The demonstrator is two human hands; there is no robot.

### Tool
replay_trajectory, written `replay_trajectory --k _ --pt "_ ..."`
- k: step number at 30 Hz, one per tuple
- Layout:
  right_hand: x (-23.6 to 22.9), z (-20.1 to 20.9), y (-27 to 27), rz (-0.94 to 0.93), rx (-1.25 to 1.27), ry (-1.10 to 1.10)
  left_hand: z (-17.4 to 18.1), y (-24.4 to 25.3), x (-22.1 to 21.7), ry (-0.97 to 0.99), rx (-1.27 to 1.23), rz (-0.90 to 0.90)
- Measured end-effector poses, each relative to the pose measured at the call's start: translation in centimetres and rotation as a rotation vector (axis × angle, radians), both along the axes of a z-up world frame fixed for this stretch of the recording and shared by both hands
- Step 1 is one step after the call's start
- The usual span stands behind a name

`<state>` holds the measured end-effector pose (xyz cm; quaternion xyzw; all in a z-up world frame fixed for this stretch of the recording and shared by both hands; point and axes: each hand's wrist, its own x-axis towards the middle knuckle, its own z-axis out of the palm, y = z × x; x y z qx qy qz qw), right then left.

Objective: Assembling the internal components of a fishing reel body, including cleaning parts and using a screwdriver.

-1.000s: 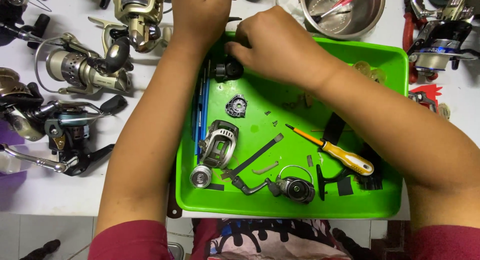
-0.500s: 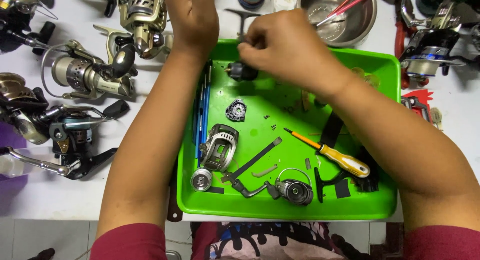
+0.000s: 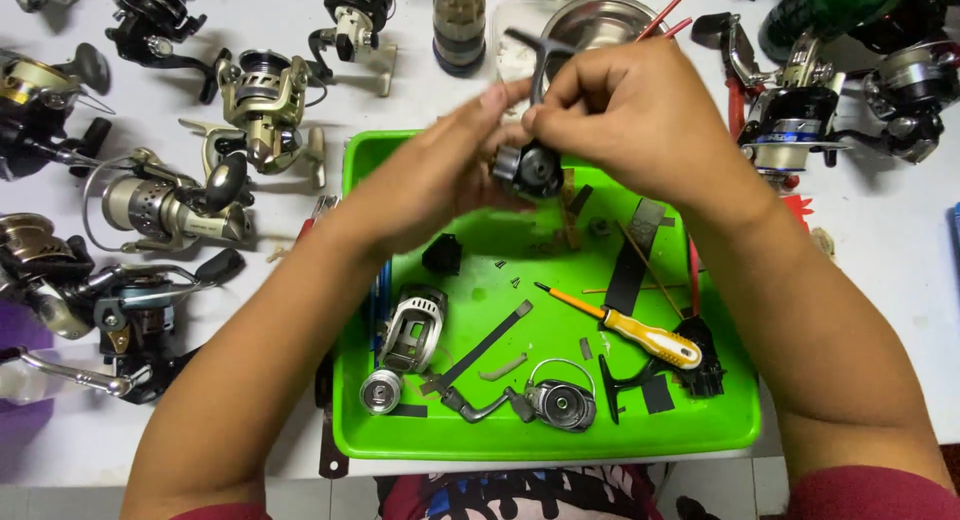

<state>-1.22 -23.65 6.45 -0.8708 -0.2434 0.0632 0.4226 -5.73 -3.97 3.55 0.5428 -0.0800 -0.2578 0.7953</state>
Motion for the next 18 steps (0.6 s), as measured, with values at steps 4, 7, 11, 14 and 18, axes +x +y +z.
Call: replay_trajectory --k 4,7,11,14,18 --pt "-1.0 -0.6 0.7 -0.007 -0.030 0.074 -2.6 -0.6 -1.8 0.180 -0.227 0.017" --pt "-1.1 -1.2 0.6 -0.004 -0.015 0.069 -3.3 -0.8 -2.3 0.179 -0.268 0.074" --pt "-1.4 -0.1 -0.2 0.138 -0.018 -0.227 -4.3 -0.3 -1.9 0.185 -0.307 0.097" --pt "-1.6 0.1 -0.7 0.318 -0.023 -0.391 -5.2 0.2 -1.9 0.177 -0.365 0.077" --pt "-2.1 -1.1 -0.8 0.409 -0.091 -0.500 -6.0 0.1 -1.8 0.208 -0.400 0.064"
